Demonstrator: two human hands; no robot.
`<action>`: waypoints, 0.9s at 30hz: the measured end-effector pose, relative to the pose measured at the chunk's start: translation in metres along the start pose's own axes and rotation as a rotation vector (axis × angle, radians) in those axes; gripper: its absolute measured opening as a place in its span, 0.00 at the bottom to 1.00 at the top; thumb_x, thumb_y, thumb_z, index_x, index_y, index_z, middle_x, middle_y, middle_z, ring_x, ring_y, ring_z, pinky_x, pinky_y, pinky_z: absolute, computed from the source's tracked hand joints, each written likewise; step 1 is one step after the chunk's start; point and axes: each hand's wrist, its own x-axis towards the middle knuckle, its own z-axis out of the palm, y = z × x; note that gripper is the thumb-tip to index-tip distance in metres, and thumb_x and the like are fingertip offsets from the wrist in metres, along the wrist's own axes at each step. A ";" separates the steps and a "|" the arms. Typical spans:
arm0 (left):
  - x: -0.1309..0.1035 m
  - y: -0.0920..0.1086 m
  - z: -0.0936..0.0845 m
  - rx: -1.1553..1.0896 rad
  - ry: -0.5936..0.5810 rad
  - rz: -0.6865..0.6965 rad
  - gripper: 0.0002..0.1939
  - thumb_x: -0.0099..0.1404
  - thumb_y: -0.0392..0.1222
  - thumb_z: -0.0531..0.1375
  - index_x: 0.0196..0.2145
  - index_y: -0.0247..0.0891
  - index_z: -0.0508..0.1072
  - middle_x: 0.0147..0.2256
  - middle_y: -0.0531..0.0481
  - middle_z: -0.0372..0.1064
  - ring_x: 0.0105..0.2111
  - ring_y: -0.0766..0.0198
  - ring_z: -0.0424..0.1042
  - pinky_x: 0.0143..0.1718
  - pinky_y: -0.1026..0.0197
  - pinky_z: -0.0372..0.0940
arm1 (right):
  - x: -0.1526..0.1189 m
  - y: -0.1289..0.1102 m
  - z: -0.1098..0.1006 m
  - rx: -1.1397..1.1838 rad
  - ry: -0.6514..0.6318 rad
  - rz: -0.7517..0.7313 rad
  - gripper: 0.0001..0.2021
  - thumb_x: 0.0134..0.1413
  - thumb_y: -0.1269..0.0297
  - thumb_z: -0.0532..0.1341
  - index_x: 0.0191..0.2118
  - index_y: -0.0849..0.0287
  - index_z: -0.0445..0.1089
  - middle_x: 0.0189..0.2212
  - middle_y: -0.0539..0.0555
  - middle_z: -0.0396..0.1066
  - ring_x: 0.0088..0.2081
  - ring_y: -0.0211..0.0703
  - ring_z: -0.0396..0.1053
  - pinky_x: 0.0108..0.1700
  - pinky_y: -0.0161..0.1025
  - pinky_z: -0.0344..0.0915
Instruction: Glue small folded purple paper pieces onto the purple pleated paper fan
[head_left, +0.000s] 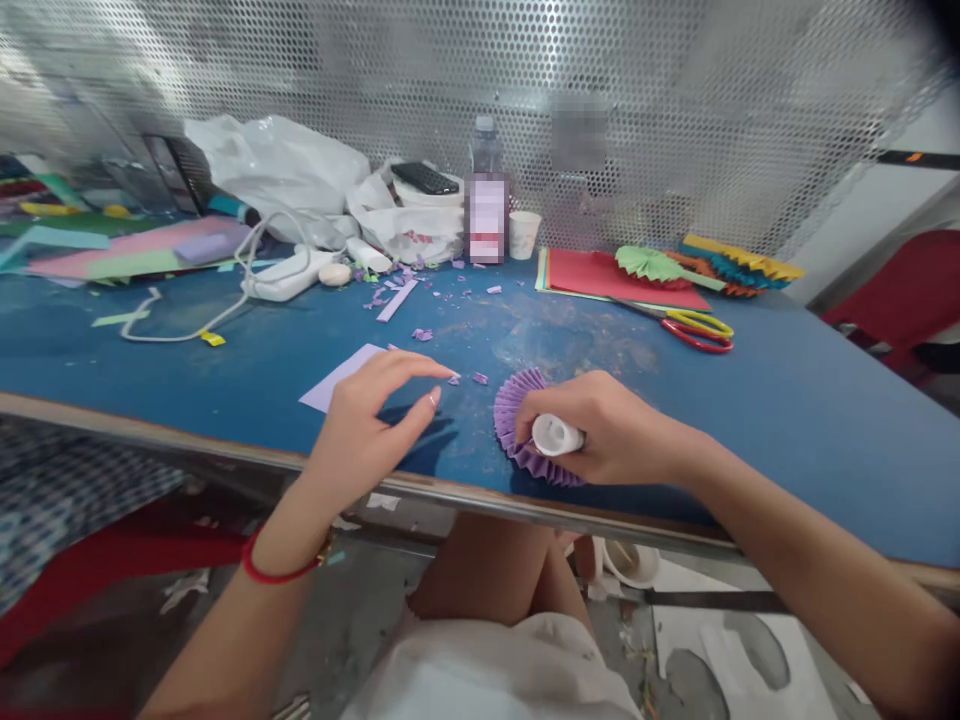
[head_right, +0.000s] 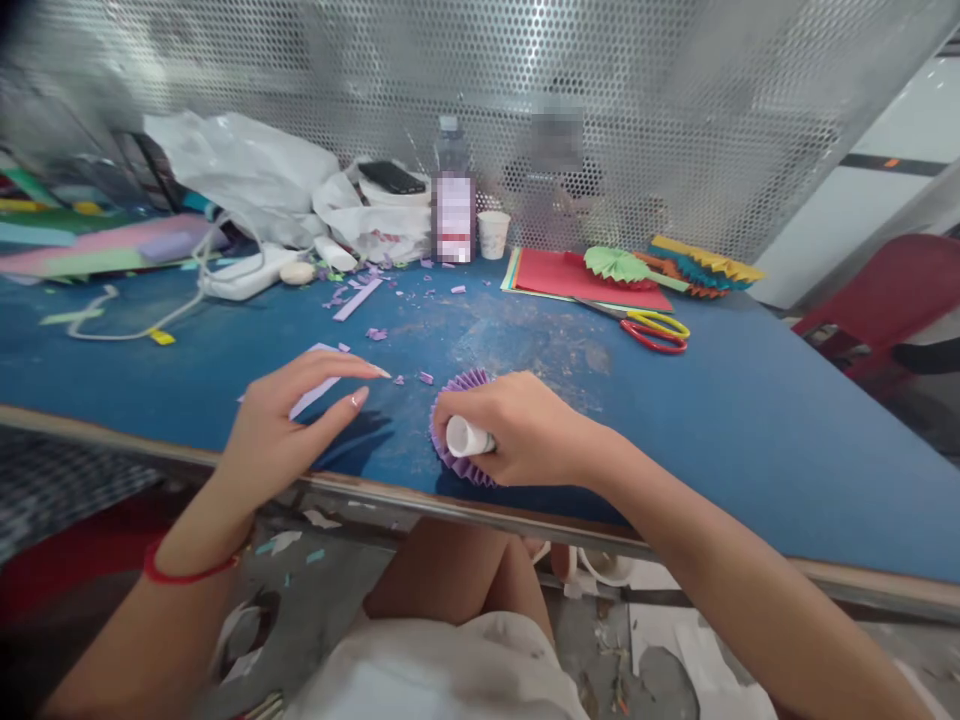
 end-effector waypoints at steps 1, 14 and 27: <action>0.001 0.000 -0.001 -0.001 0.016 -0.015 0.09 0.70 0.40 0.58 0.44 0.41 0.78 0.45 0.49 0.78 0.48 0.58 0.75 0.57 0.53 0.66 | 0.001 0.001 0.000 -0.002 -0.005 -0.002 0.14 0.46 0.79 0.59 0.38 0.56 0.72 0.32 0.47 0.78 0.31 0.36 0.72 0.34 0.33 0.55; -0.001 -0.004 0.010 -0.003 0.087 -0.050 0.11 0.69 0.42 0.56 0.41 0.39 0.78 0.42 0.46 0.78 0.45 0.58 0.75 0.51 0.54 0.67 | 0.005 0.005 -0.003 0.046 -0.056 -0.058 0.08 0.51 0.76 0.61 0.36 0.57 0.71 0.33 0.49 0.77 0.33 0.37 0.71 0.38 0.33 0.59; -0.002 -0.005 0.011 0.016 0.092 -0.100 0.11 0.68 0.44 0.56 0.40 0.40 0.78 0.40 0.47 0.79 0.43 0.57 0.75 0.51 0.53 0.67 | 0.007 -0.002 -0.002 -0.123 -0.087 0.043 0.04 0.54 0.72 0.61 0.35 0.58 0.72 0.30 0.51 0.76 0.30 0.39 0.68 0.35 0.34 0.53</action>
